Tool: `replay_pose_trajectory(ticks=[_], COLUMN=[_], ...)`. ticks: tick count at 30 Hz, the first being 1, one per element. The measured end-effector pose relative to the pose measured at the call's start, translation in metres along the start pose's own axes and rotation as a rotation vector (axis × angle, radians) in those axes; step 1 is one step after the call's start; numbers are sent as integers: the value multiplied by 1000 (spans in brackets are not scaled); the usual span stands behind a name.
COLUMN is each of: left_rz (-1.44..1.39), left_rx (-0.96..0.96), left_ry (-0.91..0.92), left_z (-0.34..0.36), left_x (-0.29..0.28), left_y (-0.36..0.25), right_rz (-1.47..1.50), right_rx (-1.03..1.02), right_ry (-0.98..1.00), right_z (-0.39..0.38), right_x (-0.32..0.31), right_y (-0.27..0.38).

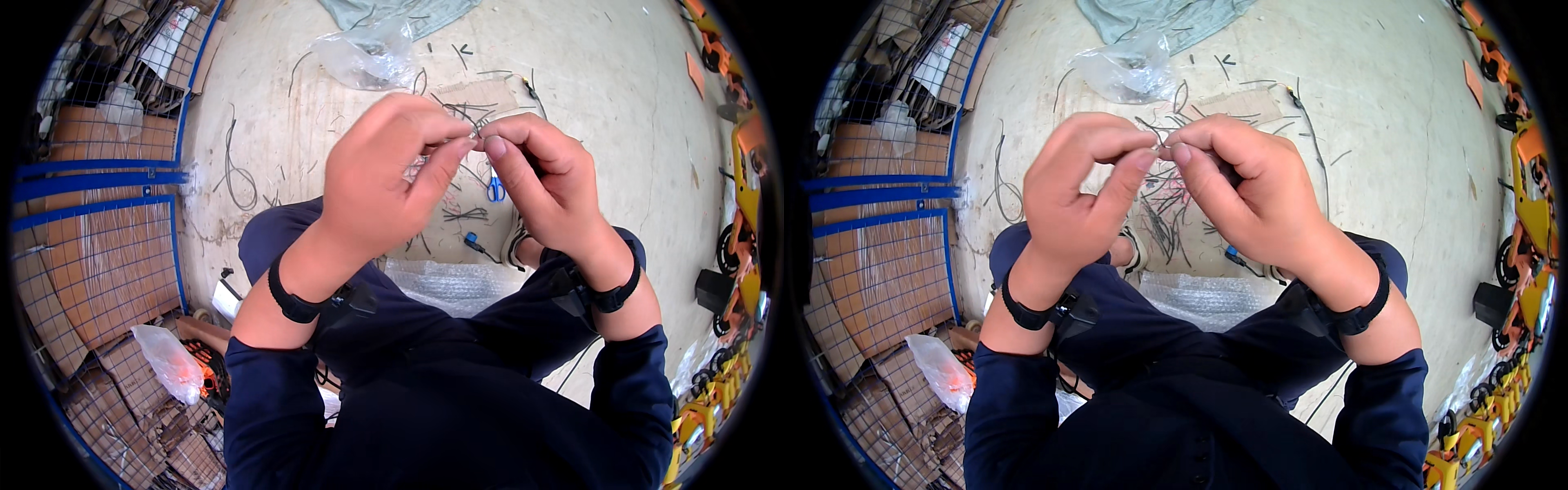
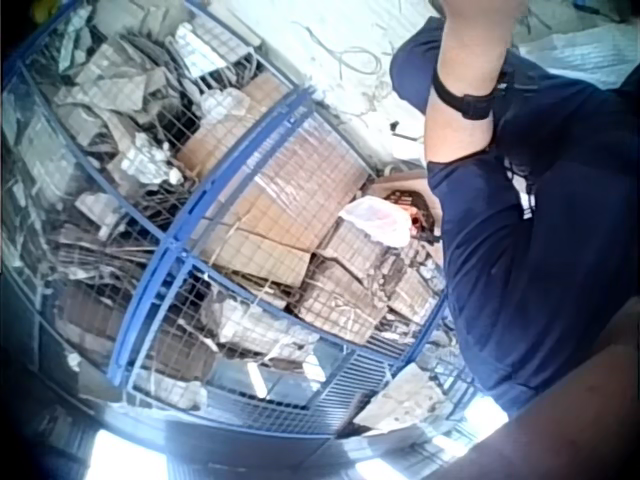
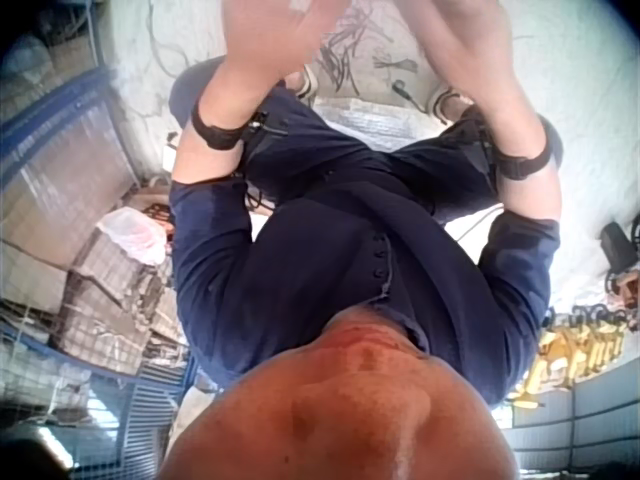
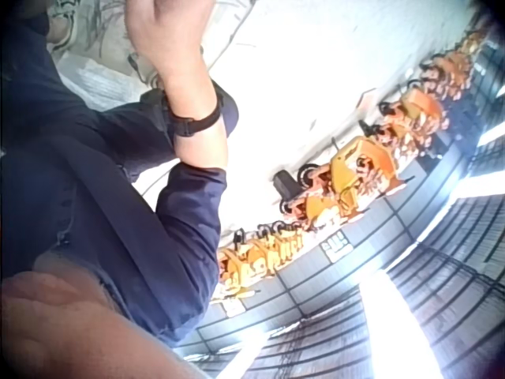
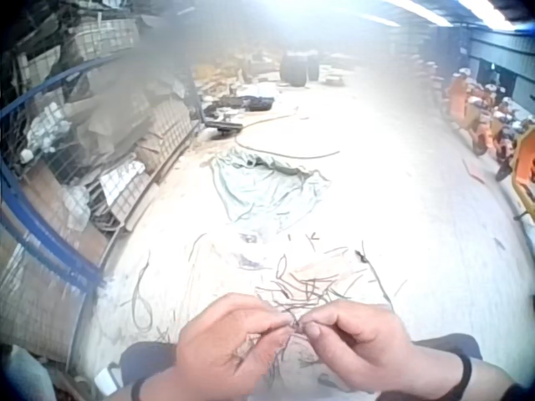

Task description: The person cuts several wires using scissors and then strips the insulation from the wire ends by hand.

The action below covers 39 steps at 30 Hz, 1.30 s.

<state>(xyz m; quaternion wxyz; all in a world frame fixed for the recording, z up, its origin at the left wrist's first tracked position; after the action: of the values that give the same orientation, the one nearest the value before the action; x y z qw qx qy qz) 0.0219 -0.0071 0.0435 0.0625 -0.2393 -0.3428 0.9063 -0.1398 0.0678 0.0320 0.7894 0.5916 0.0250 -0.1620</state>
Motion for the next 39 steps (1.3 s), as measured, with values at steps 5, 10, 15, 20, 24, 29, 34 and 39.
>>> replay_pose_trajectory(ticks=[5,10,15,20,24,29,34,39], left_rz=[153,266,292,286,225,83,118,206], left_rx=[133,202,195,180,145,52,95,176], left_ry=[-17,-39,-52,-17,-15,-46,48,70], left_z=[-5,-5,-6,-5,-4,-4,-2,-3], left_x=[8,12,14,12,9,9,8,10], left_y=[-2,-5,-5,-4,-4,3,1,0], right_rz=[-183,-347,-366,-339,-259,-54,-96,-213], right_rx=[-158,-298,-359,-301,-217,30,-37,-118], right_ry=[-18,-37,-66,-31,13,42,30,72], right_z=[0,0,-3,-3,-3,-3,0,2], right_x=[0,1,4,5,5,3,0,0], right_y=[3,1,-2,0,1,3,3,4])
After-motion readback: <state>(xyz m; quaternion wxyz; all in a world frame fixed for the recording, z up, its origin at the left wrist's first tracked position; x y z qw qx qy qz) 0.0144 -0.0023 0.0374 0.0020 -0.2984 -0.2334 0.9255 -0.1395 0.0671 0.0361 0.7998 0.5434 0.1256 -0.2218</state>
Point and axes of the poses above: each hand's wrist, its own z-axis towards the middle knuckle, its own x-axis out of the palm, y = z × x, the point moved 3 cm from there along z, towards the middle knuckle, and after that the axes turned 6 degrees about -y, right-handed, at the moved point
